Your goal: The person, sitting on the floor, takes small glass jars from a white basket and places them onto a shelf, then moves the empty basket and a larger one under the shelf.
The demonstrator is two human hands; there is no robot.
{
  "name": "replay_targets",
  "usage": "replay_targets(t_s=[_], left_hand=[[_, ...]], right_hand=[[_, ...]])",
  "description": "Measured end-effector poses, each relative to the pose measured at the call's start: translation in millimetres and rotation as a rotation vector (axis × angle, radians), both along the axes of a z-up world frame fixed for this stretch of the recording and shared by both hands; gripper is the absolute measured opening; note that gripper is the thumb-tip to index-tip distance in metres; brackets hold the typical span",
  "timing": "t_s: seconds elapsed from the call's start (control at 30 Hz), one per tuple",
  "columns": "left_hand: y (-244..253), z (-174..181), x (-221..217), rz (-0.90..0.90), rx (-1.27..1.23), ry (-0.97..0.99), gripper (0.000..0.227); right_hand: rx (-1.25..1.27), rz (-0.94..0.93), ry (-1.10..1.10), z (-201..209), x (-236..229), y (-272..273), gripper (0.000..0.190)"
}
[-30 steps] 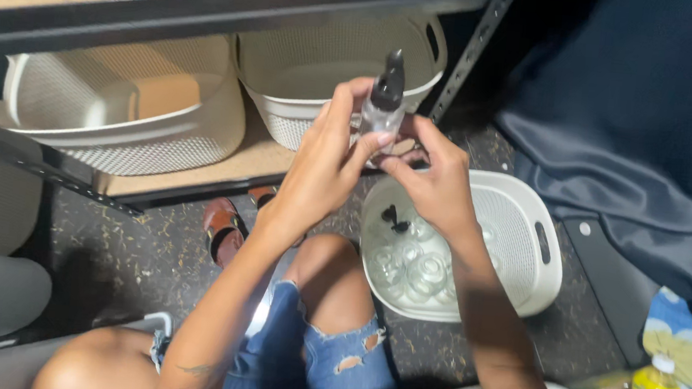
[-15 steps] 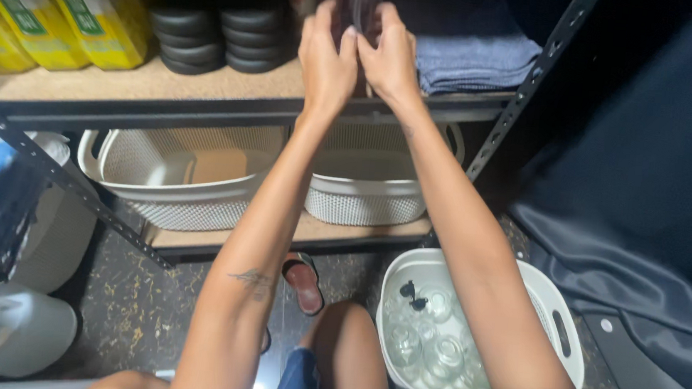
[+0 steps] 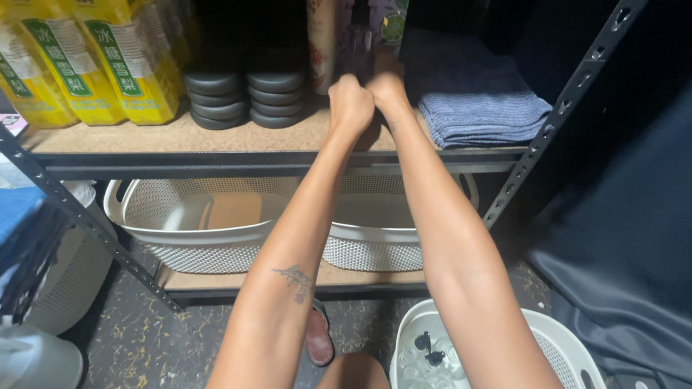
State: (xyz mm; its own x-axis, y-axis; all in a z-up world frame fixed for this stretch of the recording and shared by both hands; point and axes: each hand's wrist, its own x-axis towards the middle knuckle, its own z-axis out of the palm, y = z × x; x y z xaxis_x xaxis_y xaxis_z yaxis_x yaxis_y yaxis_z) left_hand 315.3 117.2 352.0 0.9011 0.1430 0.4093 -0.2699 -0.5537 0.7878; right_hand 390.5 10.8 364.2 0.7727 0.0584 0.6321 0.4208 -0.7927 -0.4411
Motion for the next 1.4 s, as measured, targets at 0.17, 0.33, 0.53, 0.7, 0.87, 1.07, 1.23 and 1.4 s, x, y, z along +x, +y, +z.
replay_targets(t_s=[0.17, 0.33, 0.53, 0.7, 0.87, 1.07, 1.23, 1.4], left_hand=[[3, 15, -15, -0.017, -0.042, 0.057, 0.039], [9, 19, -21, -0.043, -0.038, 0.051, 0.05], [8, 22, -22, -0.041, -0.057, 0.06, 0.049], [8, 18, -20, -0.04, -0.08, 0.074, 0.047], [6, 12, -11, -0.029, -0.063, 0.092, 0.042], [7, 12, -12, -0.033, -0.056, 0.054, 0.04], [8, 15, -16, -0.042, -0.076, 0.078, 0.04], [7, 10, -7, -0.027, -0.055, 0.086, 0.037]], right_hand=[[0.012, -0.008, 0.04, 6, -3, 8, 0.034], [-0.053, -0.033, 0.088, 10, -5, 9, 0.041], [0.013, 0.0, 0.051, 8, -7, 9, 0.03], [0.009, 0.017, 0.026, 12, -15, 12, 0.034], [0.031, 0.056, -0.001, 7, -11, 10, 0.034], [0.003, 0.057, 0.013, 10, -11, 11, 0.035], [-0.019, 0.026, 0.054, 11, -11, 11, 0.037], [-0.016, 0.036, 0.035, 10, -10, 10, 0.037]])
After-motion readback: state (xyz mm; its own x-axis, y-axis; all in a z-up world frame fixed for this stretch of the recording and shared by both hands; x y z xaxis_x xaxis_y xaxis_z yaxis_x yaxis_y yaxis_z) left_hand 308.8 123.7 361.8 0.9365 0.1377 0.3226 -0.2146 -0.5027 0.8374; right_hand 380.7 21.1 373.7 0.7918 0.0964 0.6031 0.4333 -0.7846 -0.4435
